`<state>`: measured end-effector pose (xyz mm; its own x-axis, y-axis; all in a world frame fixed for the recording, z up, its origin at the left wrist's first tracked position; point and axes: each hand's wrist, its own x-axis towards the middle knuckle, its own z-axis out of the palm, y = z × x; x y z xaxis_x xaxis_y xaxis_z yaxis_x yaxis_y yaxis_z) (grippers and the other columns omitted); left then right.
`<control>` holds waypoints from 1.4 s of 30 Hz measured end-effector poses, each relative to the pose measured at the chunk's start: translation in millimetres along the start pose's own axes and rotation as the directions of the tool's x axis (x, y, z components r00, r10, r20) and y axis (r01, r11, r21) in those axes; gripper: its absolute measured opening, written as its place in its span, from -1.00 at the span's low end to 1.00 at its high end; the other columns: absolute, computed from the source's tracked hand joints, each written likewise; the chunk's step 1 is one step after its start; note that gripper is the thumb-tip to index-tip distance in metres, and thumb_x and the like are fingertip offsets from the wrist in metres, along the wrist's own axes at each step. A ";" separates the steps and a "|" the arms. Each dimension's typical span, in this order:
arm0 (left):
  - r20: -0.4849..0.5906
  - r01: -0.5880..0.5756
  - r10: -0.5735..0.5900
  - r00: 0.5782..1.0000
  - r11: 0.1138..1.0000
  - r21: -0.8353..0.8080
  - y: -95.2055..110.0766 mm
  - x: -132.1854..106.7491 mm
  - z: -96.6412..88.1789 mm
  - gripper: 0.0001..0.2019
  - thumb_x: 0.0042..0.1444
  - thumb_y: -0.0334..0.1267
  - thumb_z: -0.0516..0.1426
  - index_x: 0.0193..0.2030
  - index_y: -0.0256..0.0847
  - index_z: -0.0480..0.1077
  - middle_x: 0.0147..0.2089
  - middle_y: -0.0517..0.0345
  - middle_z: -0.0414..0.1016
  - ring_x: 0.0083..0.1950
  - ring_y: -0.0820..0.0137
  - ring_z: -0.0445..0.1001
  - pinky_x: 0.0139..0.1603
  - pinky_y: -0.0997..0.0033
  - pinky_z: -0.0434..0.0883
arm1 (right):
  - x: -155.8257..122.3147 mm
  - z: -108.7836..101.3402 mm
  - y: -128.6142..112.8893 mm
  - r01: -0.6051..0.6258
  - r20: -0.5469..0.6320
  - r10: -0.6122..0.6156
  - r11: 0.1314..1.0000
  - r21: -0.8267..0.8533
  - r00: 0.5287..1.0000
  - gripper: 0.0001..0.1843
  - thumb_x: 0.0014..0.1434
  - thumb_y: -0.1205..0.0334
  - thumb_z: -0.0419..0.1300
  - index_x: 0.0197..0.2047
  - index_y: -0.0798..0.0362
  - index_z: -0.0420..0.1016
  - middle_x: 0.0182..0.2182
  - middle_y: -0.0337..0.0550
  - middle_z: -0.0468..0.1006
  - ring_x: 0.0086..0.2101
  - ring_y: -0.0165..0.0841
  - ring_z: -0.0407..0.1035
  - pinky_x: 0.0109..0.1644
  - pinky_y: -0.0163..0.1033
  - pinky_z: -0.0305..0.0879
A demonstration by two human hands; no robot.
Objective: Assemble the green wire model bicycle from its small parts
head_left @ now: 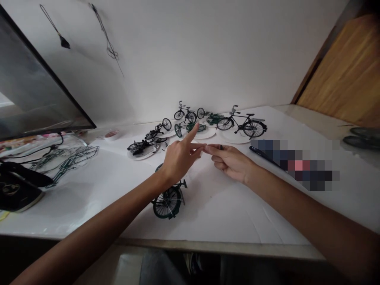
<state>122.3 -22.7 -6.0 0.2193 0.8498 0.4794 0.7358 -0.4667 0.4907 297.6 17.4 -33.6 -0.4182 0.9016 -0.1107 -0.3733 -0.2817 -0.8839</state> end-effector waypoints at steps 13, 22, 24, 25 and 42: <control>0.029 0.062 -0.058 0.998 0.986 -0.157 3.8 4.1 -3.3 -0.34 0.24 -0.28 0.16 0.44 -0.09 0.05 -0.03 0.10 0.64 -0.23 0.33 0.64 -0.22 0.35 0.57 | -2.2 3.3 -6.7 -0.001 0.006 0.001 1.000 0.026 1.000 -0.51 -0.20 0.26 0.56 -0.44 0.08 0.28 -0.56 -0.46 0.11 -0.60 -0.65 -0.14 -0.62 -0.38 -0.27; 0.014 -0.082 0.082 0.997 0.996 -0.021 -1.6 2.7 -7.6 -0.43 0.19 -0.38 0.14 0.32 -0.10 0.10 -0.08 0.16 0.58 -0.34 0.45 0.55 -0.38 0.48 0.45 | -6.1 3.3 -6.1 0.033 0.007 -0.032 0.997 -0.075 0.999 -0.53 -0.12 0.22 0.53 -0.41 0.05 0.26 -0.58 -0.47 0.04 -0.60 -0.61 -0.15 -0.58 -0.31 -0.30; 0.044 -0.126 0.126 0.991 0.992 0.001 -3.9 3.6 -7.8 -0.41 0.19 -0.37 0.13 0.34 -0.11 0.07 -0.09 0.15 0.57 -0.31 0.43 0.55 -0.34 0.46 0.45 | -6.7 3.1 -5.0 0.040 0.021 -0.037 0.994 -0.104 0.999 -0.55 -0.08 0.21 0.51 -0.42 0.05 0.25 -0.58 -0.46 0.04 -0.59 -0.60 -0.14 -0.57 -0.30 -0.29; 0.053 -0.147 0.146 0.988 0.989 0.018 -4.8 3.7 -9.0 -0.40 0.20 -0.37 0.14 0.35 -0.12 0.05 -0.09 0.13 0.57 -0.29 0.42 0.55 -0.31 0.44 0.46 | -7.4 3.3 -4.6 0.048 0.029 -0.045 0.991 -0.129 0.999 -0.56 -0.05 0.20 0.50 -0.42 0.04 0.24 -0.58 -0.45 0.05 -0.59 -0.59 -0.13 -0.56 -0.30 -0.28; 0.094 0.062 -0.093 0.991 0.955 0.291 -19.7 -170.7 -80.7 -0.46 0.10 -0.07 0.29 0.18 -0.11 0.26 0.13 0.03 0.47 0.11 0.16 0.43 0.08 0.07 0.43 | -55.9 74.3 -0.6 0.514 0.491 -0.153 0.260 -0.817 0.858 -0.48 0.17 0.24 0.29 -0.58 0.02 -0.01 -0.42 -0.21 0.51 -0.49 -0.43 0.31 -0.47 -0.25 0.12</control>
<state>18.6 -178.4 -38.9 0.2096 0.9086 0.3613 0.9023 -0.3221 0.2865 259.7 -57.3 6.9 -0.7078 0.6553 0.2636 0.3646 0.6586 -0.6583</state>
